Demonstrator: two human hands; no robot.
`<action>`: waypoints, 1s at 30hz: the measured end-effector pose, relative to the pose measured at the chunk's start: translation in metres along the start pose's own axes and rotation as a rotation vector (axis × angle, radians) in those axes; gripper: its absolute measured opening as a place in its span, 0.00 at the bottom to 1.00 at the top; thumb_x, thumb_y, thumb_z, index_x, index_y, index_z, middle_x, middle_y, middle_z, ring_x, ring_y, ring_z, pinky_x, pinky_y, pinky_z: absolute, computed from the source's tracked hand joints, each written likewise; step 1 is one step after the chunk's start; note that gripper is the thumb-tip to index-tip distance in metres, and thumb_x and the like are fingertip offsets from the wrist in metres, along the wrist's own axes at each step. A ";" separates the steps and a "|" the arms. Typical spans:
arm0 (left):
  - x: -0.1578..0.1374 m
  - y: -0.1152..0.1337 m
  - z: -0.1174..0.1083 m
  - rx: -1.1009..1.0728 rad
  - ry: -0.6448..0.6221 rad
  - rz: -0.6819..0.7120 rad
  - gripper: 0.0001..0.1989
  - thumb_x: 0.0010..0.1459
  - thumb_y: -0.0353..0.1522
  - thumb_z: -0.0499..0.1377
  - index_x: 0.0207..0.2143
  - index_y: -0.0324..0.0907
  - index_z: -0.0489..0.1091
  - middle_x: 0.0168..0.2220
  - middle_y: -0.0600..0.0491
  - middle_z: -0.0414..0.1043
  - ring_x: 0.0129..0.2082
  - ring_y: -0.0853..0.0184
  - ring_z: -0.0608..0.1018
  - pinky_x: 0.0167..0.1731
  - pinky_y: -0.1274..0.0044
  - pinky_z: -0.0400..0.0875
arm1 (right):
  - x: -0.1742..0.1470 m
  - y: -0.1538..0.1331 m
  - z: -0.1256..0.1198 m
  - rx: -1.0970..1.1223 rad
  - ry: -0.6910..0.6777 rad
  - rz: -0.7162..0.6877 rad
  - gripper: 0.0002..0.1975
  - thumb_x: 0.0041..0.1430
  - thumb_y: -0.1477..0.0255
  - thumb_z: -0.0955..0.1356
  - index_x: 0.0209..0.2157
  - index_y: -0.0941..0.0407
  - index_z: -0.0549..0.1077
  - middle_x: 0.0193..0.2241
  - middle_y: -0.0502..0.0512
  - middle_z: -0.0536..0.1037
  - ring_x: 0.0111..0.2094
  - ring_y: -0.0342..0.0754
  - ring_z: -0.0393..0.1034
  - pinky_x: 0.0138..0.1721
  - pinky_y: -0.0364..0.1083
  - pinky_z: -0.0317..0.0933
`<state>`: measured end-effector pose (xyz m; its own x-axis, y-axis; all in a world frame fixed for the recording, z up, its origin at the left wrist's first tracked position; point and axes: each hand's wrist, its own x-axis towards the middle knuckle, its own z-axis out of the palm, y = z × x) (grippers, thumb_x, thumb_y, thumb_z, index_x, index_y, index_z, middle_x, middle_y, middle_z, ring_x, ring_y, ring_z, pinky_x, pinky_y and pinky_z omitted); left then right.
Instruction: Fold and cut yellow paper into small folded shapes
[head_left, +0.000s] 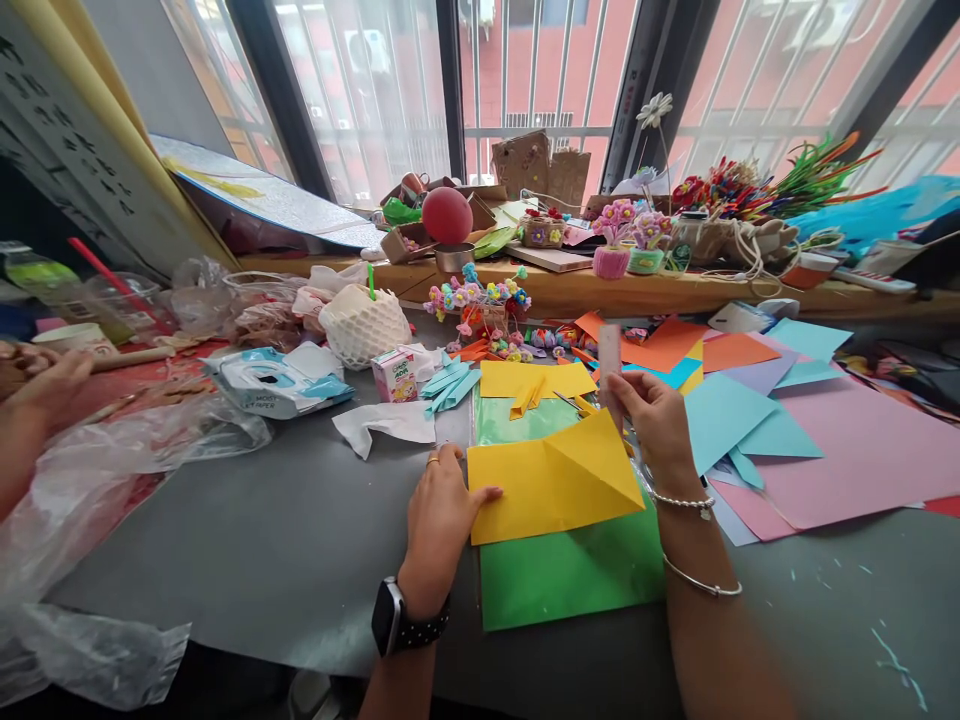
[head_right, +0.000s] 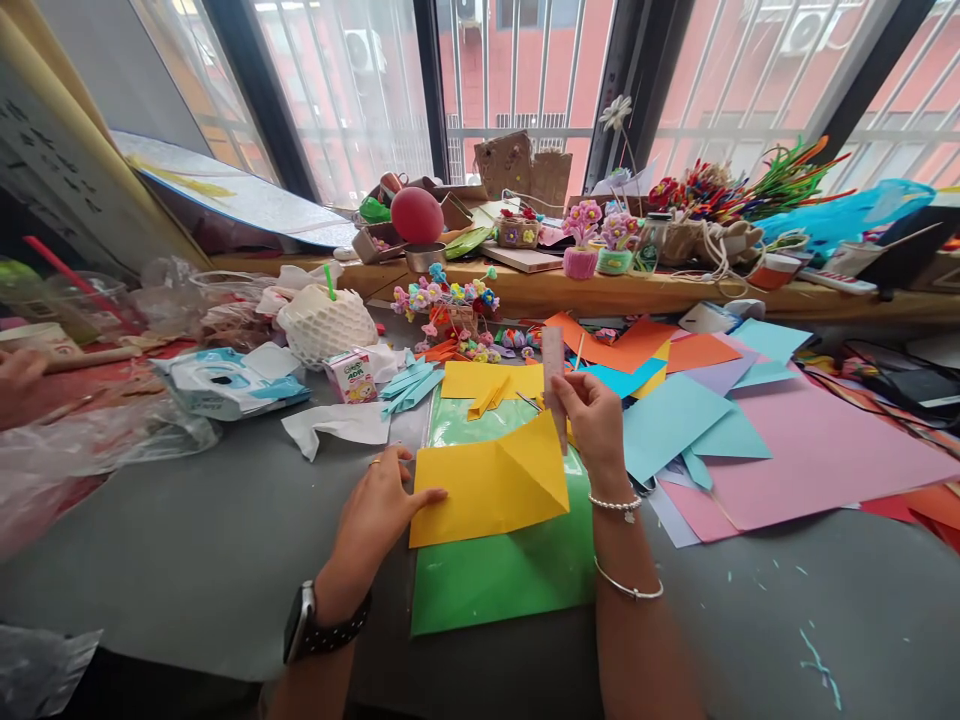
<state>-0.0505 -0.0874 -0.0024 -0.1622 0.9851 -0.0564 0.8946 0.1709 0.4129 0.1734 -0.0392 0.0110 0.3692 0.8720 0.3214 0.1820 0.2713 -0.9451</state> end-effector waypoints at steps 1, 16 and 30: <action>0.000 0.000 -0.001 -0.009 -0.019 0.002 0.23 0.40 0.40 0.60 0.38 0.41 0.59 0.37 0.50 0.67 0.36 0.63 0.71 0.28 0.77 0.61 | 0.000 -0.001 0.001 0.118 0.005 0.025 0.12 0.45 0.63 0.66 0.28 0.58 0.67 0.24 0.50 0.72 0.23 0.42 0.66 0.26 0.42 0.60; -0.010 0.015 0.003 0.195 0.050 0.041 0.26 0.39 0.45 0.59 0.37 0.37 0.59 0.39 0.44 0.64 0.40 0.59 0.69 0.32 0.76 0.61 | 0.004 -0.006 -0.003 0.272 0.220 -0.073 0.20 0.53 0.57 0.58 0.32 0.59 0.70 0.22 0.48 0.64 0.21 0.37 0.58 0.21 0.39 0.53; 0.017 -0.002 -0.001 -0.003 0.081 0.058 0.15 0.50 0.42 0.49 0.23 0.41 0.65 0.23 0.52 0.68 0.23 0.69 0.67 0.21 0.80 0.50 | 0.001 -0.009 -0.002 0.176 0.414 -0.182 0.11 0.48 0.63 0.64 0.29 0.57 0.66 0.21 0.47 0.63 0.22 0.39 0.59 0.22 0.40 0.55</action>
<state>-0.0556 -0.0707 -0.0028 -0.1434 0.9888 0.0418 0.9024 0.1133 0.4158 0.1744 -0.0418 0.0202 0.6838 0.5782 0.4451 0.1337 0.5004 -0.8554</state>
